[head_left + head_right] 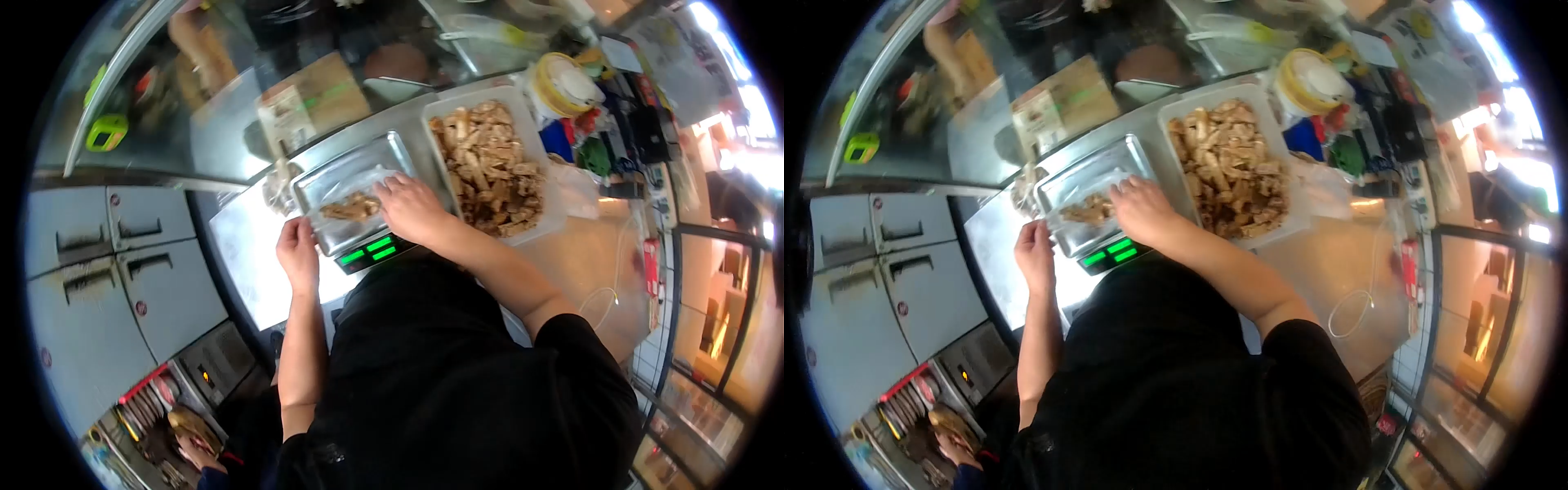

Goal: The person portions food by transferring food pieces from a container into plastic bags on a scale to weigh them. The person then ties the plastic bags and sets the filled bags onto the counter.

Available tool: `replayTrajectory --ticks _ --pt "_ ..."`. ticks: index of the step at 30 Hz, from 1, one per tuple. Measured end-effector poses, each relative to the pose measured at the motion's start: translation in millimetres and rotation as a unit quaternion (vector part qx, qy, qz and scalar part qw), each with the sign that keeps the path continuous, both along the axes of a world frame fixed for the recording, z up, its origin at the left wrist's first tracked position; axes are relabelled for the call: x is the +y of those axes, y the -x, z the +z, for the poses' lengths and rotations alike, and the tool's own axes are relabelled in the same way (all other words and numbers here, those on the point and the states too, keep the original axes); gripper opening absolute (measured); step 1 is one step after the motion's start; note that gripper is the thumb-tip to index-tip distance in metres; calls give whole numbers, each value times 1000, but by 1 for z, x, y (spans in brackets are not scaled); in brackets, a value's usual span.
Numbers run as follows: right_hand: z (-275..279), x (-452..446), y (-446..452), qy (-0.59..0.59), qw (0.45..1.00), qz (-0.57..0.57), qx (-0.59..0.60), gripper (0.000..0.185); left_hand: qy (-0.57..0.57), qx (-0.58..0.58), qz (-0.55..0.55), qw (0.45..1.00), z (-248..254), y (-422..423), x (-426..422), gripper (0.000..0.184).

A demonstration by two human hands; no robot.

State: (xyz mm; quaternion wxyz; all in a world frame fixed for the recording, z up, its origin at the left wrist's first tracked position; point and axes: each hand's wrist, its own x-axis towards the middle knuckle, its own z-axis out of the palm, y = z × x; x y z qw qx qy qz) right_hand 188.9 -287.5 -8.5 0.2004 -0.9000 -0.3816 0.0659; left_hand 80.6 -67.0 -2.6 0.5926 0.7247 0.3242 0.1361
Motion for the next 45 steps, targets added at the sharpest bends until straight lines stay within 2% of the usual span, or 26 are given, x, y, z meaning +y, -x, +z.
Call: replayTrajectory --ticks 3,4,6,7,10,12,14,15,17,20,21,24,28,33,36,37,39,42,43,45 --pt "6 -16 -5 26 996 -18 -87 37 -24 12 -19 999 5 1 -5 18" --pt "10 -16 -3 -52 989 -49 -131 33 -27 21 -21 999 10 2 -9 18" --pt "39 -29 0 -159 984 -33 -71 32 -29 16 -32 999 15 5 -13 19" --pt "55 -34 3 -240 964 -28 -110 32 -30 9 -39 999 13 7 -15 20" --pt "48 -70 4 -256 954 -100 -120 32 -32 24 -63 997 8 10 -15 21" --pt "45 -111 -9 -114 965 -160 -175 35 -34 32 -72 996 6 11 -15 20" --pt "11 -166 -30 46 966 -193 -168 44 -33 29 -76 996 -1 13 -13 20" --pt "-2 -192 -39 123 962 -206 -127 48 -30 31 -78 996 2 12 -15 20" --pt "-1 -230 -53 246 948 -161 -120 48 -27 36 -85 995 12 9 -18 20" --pt "-23 -271 -65 257 956 -63 -131 46 -32 37 -87 995 11 7 -17 20" --pt "-21 -274 -69 282 944 -5 -171 43 -32 38 -89 995 10 7 -16 20" --pt "-7 -277 -75 297 938 18 -177 37 -26 32 -92 995 7 5 -17 20" --pt "0 -269 -84 312 941 26 -127 31 -12 14 -81 997 7 9 -17 21" --pt "16 -272 -95 291 954 -5 -76 22 -21 12 -68 997 7 11 -15 20" --pt "51 -276 -99 137 987 -81 -13 35 -6 8 -63 998 8 12 -13 19" --pt "61 -275 -100 70 983 -136 102 38 -3 9 -62 998 7 13 -13 19" --pt "77 -270 -102 -63 914 -236 325 46 4 10 -60 998 8 13 -13 18" --pt "84 -248 -88 -280 784 -242 499 53 19 4 -63 998 9 14 -16 18" --pt "85 -232 -80 -328 740 -253 531 53 22 -2 -64 998 5 14 -16 17" --pt "86 -198 -65 -390 675 -204 592 53 20 -6 -75 997 3 16 -13 16"
